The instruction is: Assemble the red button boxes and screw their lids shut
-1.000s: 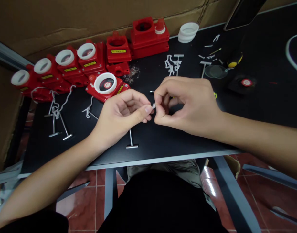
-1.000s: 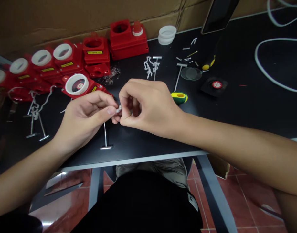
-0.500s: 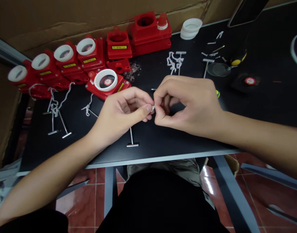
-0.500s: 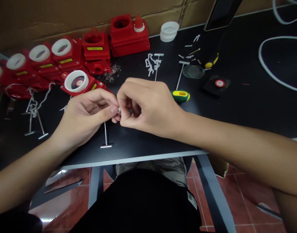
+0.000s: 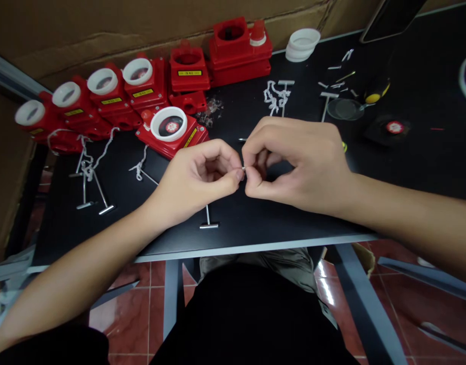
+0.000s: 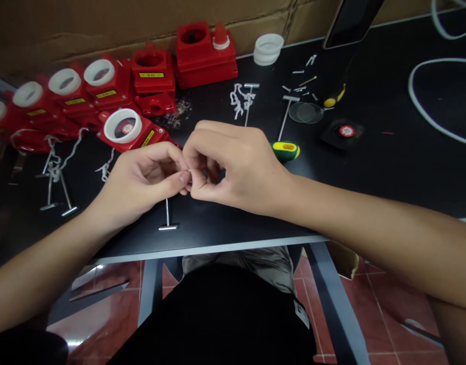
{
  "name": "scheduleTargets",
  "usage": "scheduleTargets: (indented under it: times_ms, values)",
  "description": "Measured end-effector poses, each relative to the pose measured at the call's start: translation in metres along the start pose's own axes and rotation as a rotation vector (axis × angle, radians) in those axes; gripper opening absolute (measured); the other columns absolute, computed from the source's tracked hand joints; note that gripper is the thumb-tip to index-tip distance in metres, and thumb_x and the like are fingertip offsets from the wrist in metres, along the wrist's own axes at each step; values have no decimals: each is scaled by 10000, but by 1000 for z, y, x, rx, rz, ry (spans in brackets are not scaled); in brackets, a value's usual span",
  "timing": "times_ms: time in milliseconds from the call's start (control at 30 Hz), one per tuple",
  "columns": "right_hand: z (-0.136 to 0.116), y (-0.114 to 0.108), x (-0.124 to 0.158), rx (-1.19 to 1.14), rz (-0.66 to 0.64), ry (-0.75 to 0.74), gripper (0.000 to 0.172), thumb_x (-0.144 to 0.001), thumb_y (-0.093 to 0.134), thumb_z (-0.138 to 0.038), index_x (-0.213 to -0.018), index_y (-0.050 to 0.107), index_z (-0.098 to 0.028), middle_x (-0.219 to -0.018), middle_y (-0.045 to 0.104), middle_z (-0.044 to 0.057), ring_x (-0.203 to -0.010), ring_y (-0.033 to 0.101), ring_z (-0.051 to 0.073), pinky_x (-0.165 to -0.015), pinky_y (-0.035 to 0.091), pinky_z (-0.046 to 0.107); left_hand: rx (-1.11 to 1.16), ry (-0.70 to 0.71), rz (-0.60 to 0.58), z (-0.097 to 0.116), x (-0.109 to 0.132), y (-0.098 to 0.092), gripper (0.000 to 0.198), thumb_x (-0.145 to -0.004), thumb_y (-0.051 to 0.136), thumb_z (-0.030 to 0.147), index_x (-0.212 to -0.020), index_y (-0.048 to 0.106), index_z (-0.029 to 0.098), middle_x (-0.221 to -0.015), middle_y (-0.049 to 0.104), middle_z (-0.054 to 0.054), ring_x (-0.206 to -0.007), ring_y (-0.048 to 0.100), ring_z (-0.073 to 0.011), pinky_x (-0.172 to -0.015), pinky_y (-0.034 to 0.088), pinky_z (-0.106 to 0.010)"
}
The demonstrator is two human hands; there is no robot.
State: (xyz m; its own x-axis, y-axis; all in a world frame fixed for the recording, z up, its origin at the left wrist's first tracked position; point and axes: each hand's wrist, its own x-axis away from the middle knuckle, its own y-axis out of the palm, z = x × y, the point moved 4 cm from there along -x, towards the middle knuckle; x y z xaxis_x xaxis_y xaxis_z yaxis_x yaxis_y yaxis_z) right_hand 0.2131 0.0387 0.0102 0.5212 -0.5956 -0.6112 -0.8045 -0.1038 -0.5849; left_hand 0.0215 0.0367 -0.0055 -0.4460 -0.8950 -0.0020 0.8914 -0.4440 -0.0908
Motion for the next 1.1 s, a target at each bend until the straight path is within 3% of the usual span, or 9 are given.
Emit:
scheduleTargets:
  times_ms: [167, 467, 667, 800, 1100]
  values:
    - [2, -1, -1, -20, 8, 43, 230, -926, 711, -61, -887, 603, -260, -889, 715, 2, -707, 673, 145, -612, 560, 312, -2, -39, -2, -1, 2, 2, 252, -865, 981, 225, -889, 732, 200, -855, 733, 4, -787, 720, -143, -734, 616, -249]
    - [9, -7, -3, -62, -13, 149, 245, -880, 731, -55, -872, 620, -273, -889, 730, 7, -718, 667, 169, -604, 588, 326, 106, -85, 15, 1, 0, -3, 139, -880, 763, 136, -1004, 807, 183, -867, 804, -19, -772, 773, -159, -743, 665, -278]
    - [13, -7, -3, -130, -12, 164, 264, -856, 725, -22, -881, 610, -258, -873, 686, -4, -693, 650, 142, -566, 562, 292, 88, -80, 39, 1, -1, -4, 100, -984, 863, 258, -1034, 854, 173, -865, 812, -32, -749, 743, -151, -742, 657, -270]
    - [16, -7, -2, -168, -5, 176, 278, -830, 729, -7, -865, 607, -255, -864, 683, -7, -690, 641, 140, -568, 555, 291, 98, -76, 33, 0, 0, -5, 303, -1038, 916, 462, -992, 842, 172, -857, 801, -40, -762, 750, -155, -723, 648, -256]
    - [17, -9, -3, -149, 55, 174, 297, -803, 735, -9, -859, 590, -262, -831, 670, -8, -666, 633, 158, -574, 544, 321, 8, -69, 9, 1, -2, -8, 418, -946, 1017, 533, -915, 798, 178, -805, 779, -25, -700, 715, -135, -689, 637, -242]
